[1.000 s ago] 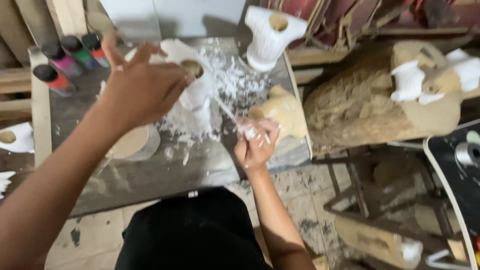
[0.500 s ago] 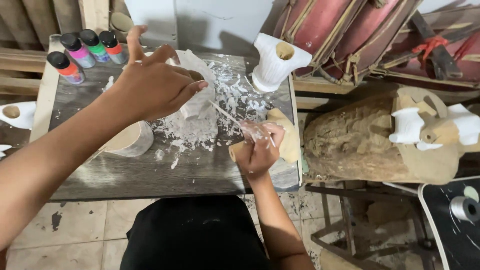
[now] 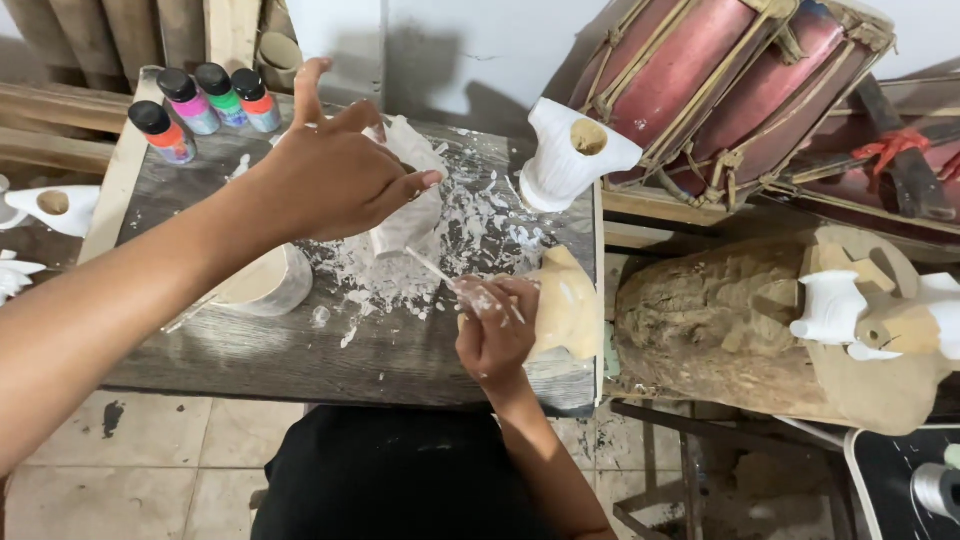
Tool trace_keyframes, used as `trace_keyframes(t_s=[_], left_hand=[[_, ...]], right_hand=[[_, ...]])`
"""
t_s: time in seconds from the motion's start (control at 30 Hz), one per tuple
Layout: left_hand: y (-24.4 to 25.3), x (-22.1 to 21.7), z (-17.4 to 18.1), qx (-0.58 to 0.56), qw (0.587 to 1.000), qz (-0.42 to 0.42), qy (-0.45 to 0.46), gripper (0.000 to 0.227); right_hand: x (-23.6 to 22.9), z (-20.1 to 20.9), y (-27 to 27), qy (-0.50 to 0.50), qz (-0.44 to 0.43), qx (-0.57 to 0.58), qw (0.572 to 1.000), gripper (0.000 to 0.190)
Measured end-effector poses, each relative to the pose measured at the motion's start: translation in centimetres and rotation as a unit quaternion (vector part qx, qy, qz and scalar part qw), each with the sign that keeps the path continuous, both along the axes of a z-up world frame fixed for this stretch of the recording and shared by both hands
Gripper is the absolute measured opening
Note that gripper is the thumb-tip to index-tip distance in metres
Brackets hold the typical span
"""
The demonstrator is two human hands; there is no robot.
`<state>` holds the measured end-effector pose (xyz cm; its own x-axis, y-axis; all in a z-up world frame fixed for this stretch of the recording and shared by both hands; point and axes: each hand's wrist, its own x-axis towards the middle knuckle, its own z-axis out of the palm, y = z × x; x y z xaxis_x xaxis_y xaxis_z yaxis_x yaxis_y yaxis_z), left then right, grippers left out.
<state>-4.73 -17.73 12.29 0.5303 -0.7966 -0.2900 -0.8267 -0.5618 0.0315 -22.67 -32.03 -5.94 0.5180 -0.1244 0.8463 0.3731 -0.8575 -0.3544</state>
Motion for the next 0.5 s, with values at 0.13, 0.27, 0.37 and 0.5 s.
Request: trace_keyframes(t_s=[0.13, 0.27, 0.37, 0.5], left_hand=[[-0.5, 0.1, -0.1, 0.017, 1.0, 0.007, 0.005, 0.086], [-0.7, 0.2, -0.2, 0.017, 1.0, 0.008, 0.004, 0.089], [-0.9, 0.2, 0.0, 0.031, 0.999, 0.013, 0.008, 0.092], [-0.8, 0.5, -0.4, 0.02, 1.0, 0.016, 0.014, 0.095]], right_hand=[[0.0, 0.6, -2.1, -0.034, -0.018, 0.01, 0.999, 0.01], [-0.4, 4.3, -1.9, -0.056, -0.015, 0.046, 0.997, 0.011], [-0.4, 5.7, -1.5, -0.042, -0.012, 0.066, 0.997, 0.02], [-0.6, 5.9, -1.2, -0.027, -0.016, 0.048, 0.998, 0.019]])
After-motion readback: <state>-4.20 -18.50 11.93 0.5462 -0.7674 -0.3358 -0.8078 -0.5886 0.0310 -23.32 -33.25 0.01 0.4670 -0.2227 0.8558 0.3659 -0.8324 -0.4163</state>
